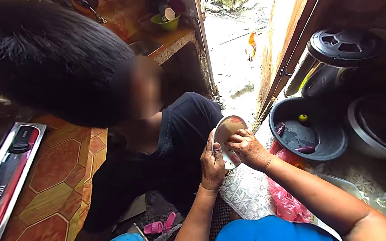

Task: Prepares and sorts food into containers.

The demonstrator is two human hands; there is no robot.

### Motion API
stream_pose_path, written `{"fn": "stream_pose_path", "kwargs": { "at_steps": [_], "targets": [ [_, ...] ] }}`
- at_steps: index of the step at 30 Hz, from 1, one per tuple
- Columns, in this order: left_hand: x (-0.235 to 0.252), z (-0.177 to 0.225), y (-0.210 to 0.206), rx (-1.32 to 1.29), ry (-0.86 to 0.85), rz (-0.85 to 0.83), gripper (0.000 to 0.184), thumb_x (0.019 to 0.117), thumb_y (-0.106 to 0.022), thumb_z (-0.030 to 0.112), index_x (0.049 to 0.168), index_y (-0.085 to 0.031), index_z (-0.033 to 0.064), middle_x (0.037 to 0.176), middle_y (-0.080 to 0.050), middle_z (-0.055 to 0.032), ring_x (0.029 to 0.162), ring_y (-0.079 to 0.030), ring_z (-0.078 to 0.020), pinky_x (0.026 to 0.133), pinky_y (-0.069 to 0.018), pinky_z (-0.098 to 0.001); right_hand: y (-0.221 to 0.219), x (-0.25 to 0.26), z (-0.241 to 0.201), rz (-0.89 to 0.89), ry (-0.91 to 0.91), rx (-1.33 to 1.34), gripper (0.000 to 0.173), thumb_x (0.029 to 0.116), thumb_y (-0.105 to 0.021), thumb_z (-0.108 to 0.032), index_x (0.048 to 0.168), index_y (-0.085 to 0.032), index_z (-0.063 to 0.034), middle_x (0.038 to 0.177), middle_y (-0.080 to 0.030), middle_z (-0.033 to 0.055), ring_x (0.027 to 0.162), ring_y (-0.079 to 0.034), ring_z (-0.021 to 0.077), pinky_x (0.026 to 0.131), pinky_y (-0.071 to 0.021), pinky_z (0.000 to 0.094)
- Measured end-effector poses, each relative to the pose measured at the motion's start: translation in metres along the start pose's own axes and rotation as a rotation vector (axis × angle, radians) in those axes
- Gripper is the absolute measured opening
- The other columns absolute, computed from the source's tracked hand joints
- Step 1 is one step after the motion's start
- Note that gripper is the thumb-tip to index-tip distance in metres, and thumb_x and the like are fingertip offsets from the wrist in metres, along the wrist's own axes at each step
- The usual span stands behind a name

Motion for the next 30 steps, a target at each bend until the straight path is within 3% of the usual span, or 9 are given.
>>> {"fn": "stream_pose_path", "kwargs": {
  "at_steps": [3,7,10,15,18,21,24,27,30],
  "targets": [
    [-0.001,0.0,-0.002,0.011,-0.006,-0.025,0.05,0.1107,-0.035,0.024,0.143,-0.052,-0.0108,0.137,-0.063,-0.0233,0.129,-0.062,-0.016,0.112,-0.0453,-0.028,-0.005,-0.005,-0.002,-0.086,0.055,0.0,0.024,0.0944,-0.058,-0.006,0.097,-0.079,-0.0173,0.103,-0.076,0.0003,0.103,-0.066,0.0242,0.093,-0.0469,0.0461],
    [0.0,0.0,0.0,0.023,-0.026,0.001,0.051,0.1114,-0.034,0.025,0.142,-0.052,-0.0122,0.136,-0.064,-0.0238,0.128,-0.062,-0.0152,0.111,-0.0461,-0.0272,-0.008,-0.008,-0.003,-0.153,0.059,0.014,0.021,0.0989,-0.057,-0.019,0.101,-0.078,-0.0184,0.104,-0.075,0.001,0.105,-0.066,0.0244,0.092,-0.0477,0.0469],
    [0.002,0.002,0.002,0.052,-0.047,-0.002,0.053,0.1118,-0.034,0.028,0.142,-0.053,-0.0107,0.136,-0.064,-0.0223,0.128,-0.062,-0.0148,0.111,-0.046,-0.0269,-0.01,-0.007,-0.005,-0.147,0.076,0.012,0.018,0.0979,-0.061,-0.025,0.093,-0.077,-0.0181,0.099,-0.075,-0.0003,0.102,-0.065,0.0235,0.093,-0.0454,0.0467],
    [0.016,0.008,0.01,0.141,-0.074,0.055,0.051,0.1106,-0.036,0.028,0.14,-0.056,-0.0096,0.128,-0.068,-0.023,0.12,-0.066,-0.016,0.106,-0.049,-0.0275,-0.009,0.005,0.005,-0.157,0.184,0.02,0.021,0.0979,-0.059,-0.024,0.086,-0.074,-0.0151,0.095,-0.073,0.0008,0.101,-0.064,0.0247,0.096,-0.0436,0.0481],
    [0.03,0.009,0.012,0.224,-0.082,0.131,0.048,0.1093,-0.038,0.023,0.141,-0.055,-0.01,0.124,-0.068,-0.026,0.117,-0.068,-0.0232,0.104,-0.0504,-0.0314,0.001,0.023,0.031,-0.169,0.272,-0.057,0.019,0.0957,-0.059,-0.007,0.084,-0.073,-0.0096,0.096,-0.075,0.0059,0.108,-0.068,0.0305,0.101,-0.0474,0.0564],
    [0.037,0.003,0.006,0.268,-0.022,0.174,0.047,0.1092,-0.04,0.019,0.144,-0.051,-0.0091,0.127,-0.067,-0.0283,0.118,-0.068,-0.0306,0.104,-0.0512,-0.0364,0.024,0.047,0.119,-0.185,-0.032,-0.211,0.019,0.0854,-0.066,0.011,0.092,-0.079,-0.002,0.114,-0.076,0.0173,0.126,-0.061,0.0439,0.112,-0.0376,0.0661],
    [0.04,-0.001,0.005,0.251,0.014,0.214,0.047,0.1088,-0.04,0.018,0.145,-0.05,-0.0096,0.128,-0.065,-0.0296,0.12,-0.066,-0.0301,0.106,-0.049,-0.035,0.073,0.073,0.158,-0.015,-0.204,-0.276,0.032,0.09,-0.073,-0.009,0.12,-0.079,-0.0208,0.132,-0.07,0.0101,0.132,-0.055,0.0456,0.105,-0.0373,0.0703],
    [0.037,-0.007,0.001,0.246,0.036,0.213,0.047,0.1085,-0.04,0.019,0.145,-0.05,-0.0099,0.127,-0.066,-0.0302,0.12,-0.066,-0.031,0.106,-0.0495,-0.0357,0.112,0.081,0.143,0.122,-0.236,-0.225,0.022,0.0932,-0.071,-0.016,0.113,-0.08,-0.0168,0.122,-0.074,0.0076,0.122,-0.061,0.0382,0.1,-0.0428,0.062],
    [0.03,-0.015,-0.003,0.149,0.126,0.154,0.048,0.1103,-0.039,0.022,0.146,-0.049,-0.0094,0.138,-0.061,-0.0282,0.132,-0.06,-0.0278,0.114,-0.043,-0.0361,0.12,0.069,0.119,0.172,-0.31,-0.053,0.016,0.0925,-0.072,-0.014,0.105,-0.08,-0.0081,0.106,-0.076,0.0118,0.105,-0.067,0.0343,0.095,-0.0508,0.0538]
  ]
}}
Point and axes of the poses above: each hand's wrist, its own x-axis towards the middle knuckle, its own y-axis out of the back of the hand, z = x × y, the point moved 8 cm from there along x, towards the middle knuckle
